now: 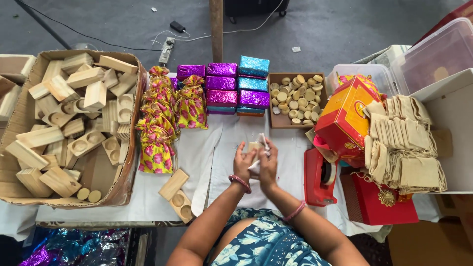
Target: The person wipes small wooden blocks with a white cloth. They pick up the blocks from a cardboard box, clean them thoroughly, and place them back on the table.
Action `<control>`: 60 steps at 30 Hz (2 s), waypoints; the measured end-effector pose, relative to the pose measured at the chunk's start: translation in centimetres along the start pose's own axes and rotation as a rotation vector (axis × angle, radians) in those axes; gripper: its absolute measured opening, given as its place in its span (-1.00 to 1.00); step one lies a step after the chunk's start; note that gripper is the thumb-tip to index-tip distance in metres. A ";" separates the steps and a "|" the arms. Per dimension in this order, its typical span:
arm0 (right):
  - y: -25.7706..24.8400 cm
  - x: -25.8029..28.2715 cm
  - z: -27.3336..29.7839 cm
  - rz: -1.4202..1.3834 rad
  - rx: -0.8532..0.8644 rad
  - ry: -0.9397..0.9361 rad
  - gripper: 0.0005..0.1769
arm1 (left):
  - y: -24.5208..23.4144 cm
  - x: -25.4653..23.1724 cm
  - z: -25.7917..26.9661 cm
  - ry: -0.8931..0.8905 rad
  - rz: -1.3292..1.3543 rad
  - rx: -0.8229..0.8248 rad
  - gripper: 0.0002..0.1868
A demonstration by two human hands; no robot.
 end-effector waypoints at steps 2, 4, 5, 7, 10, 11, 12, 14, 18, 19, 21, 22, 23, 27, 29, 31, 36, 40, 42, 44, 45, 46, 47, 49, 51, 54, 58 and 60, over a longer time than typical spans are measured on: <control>0.1 -1.3 2.2 0.078 0.053 -0.076 -0.46 | 1.9 -4.0 0.9 0.022 0.060 -0.140 -0.26; 0.1 -2.1 2.7 0.157 0.113 -0.157 -0.38 | 1.9 -5.5 0.8 0.052 0.123 -0.282 -0.34; 0.1 -2.5 2.3 0.180 0.166 -0.114 -0.38 | 1.1 -5.1 0.2 0.066 0.139 -0.282 -0.33; -0.3 -2.7 1.1 0.200 0.224 -0.071 -0.38 | 0.7 -6.4 0.7 0.086 0.153 -0.286 -0.33; -1.8 -2.5 -2.5 0.001 0.260 0.249 -0.46 | 1.7 -10.3 2.3 -0.188 0.269 -0.281 -0.24; -2.6 -2.5 -3.9 -0.052 0.249 0.218 -0.53 | 1.4 -10.9 2.5 -0.307 0.187 -0.159 -0.21; -3.5 -2.7 -4.8 -0.105 0.237 0.195 -0.60 | 1.0 -11.2 3.2 -0.430 0.099 -0.041 -0.18; -3.5 -3.6 -5.9 -0.092 0.189 0.094 -0.65 | 2.5 -12.8 4.9 -0.502 0.022 0.132 -0.15; -2.3 -2.1 -5.1 0.097 0.004 -0.157 -0.68 | 5.9 -13.3 7.3 -0.554 0.079 0.355 -0.16; -1.9 -1.3 -4.4 0.095 0.006 -0.162 -0.68 | 6.1 -12.7 7.1 -0.549 0.078 0.357 -0.16; -1.5 0.4 -2.8 0.297 -0.032 -0.298 -0.59 | 6.4 -11.5 6.6 -0.451 0.106 0.230 -0.31; -1.5 0.0 -2.2 0.296 -0.031 -0.297 -0.59 | 6.0 -10.8 6.1 -0.451 0.106 0.228 -0.31; -1.5 -0.5 -1.6 0.315 0.019 -0.285 -0.56 | 5.6 -10.2 5.5 -0.394 0.201 0.187 -0.39; -1.0 -0.1 2.0 0.388 0.163 -0.318 -0.48 | 5.2 -11.3 4.7 -0.269 0.243 0.071 -0.44; -1.1 0.3 1.9 0.437 0.179 -0.376 -0.50 | 5.7 -11.9 5.3 -0.298 0.281 0.030 -0.45; -1.3 0.2 2.1 0.482 0.203 -0.425 -0.51 | 5.3 -11.9 6.1 -0.328 0.315 -0.025 -0.46; -1.9 0.6 -2.6 0.529 0.161 -0.416 -0.58 | 3.7 -9.5 4.9 -0.270 0.171 0.306 -0.44; -3.9 -1.9 -7.5 0.198 0.248 0.032 -0.63 | 4.4 -11.1 6.3 -0.347 0.038 0.334 -0.32; -4.7 -3.0 -8.0 -0.116 0.413 0.384 -0.61 | 4.2 -10.7 6.5 -0.431 0.166 0.254 -0.31; -3.7 -3.3 -6.6 -0.106 0.421 0.364 -0.56 | 4.1 -9.4 5.8 -0.403 0.150 0.180 -0.32; -3.3 -3.4 -5.9 -0.093 0.433 0.343 -0.50 | 4.0 -8.8 5.5 -0.371 0.136 0.103 -0.32; -2.5 -2.7 -4.2 -0.092 0.431 0.347 -0.50 | 2.8 -6.2 3.8 -0.376 0.136 0.102 -0.32; -1.8 -2.0 -2.6 0.035 0.400 0.301 -0.43 | 1.6 -4.0 2.1 -0.221 0.174 0.123 -0.32; -1.3 -1.4 -0.1 0.161 0.368 0.252 -0.34 | 1.5 -4.1 1.0 -0.065 0.210 0.146 -0.32; -1.5 -1.3 1.6 0.376 0.373 -0.079 -0.27 | 3.2 -8.2 2.0 -0.157 0.327 -0.089 -0.25; -3.5 -7.3 1.3 0.182 0.465 -0.096 -0.36 | -0.4 -8.6 0.5 -0.081 0.372 -0.184 -0.30; -2.5 -4.4 0.7 -0.129 0.448 0.255 -0.40 | 1.1 -11.1 2.9 -0.074 0.451 -0.189 -0.27; -1.4 -3.9 0.2 -0.164 0.369 0.304 -0.38 | 4.1 -13.1 5.6 -0.223 0.283 -0.198 -0.06</control>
Point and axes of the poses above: each hand's wrist, its own z-axis away from the middle knuckle, its own y-axis out of the palm, x = y × z, the point moved 2 cm from there along -z, towards the middle knuckle, and after that the axes turned 13 degrees about z, right-handed, at the moved point
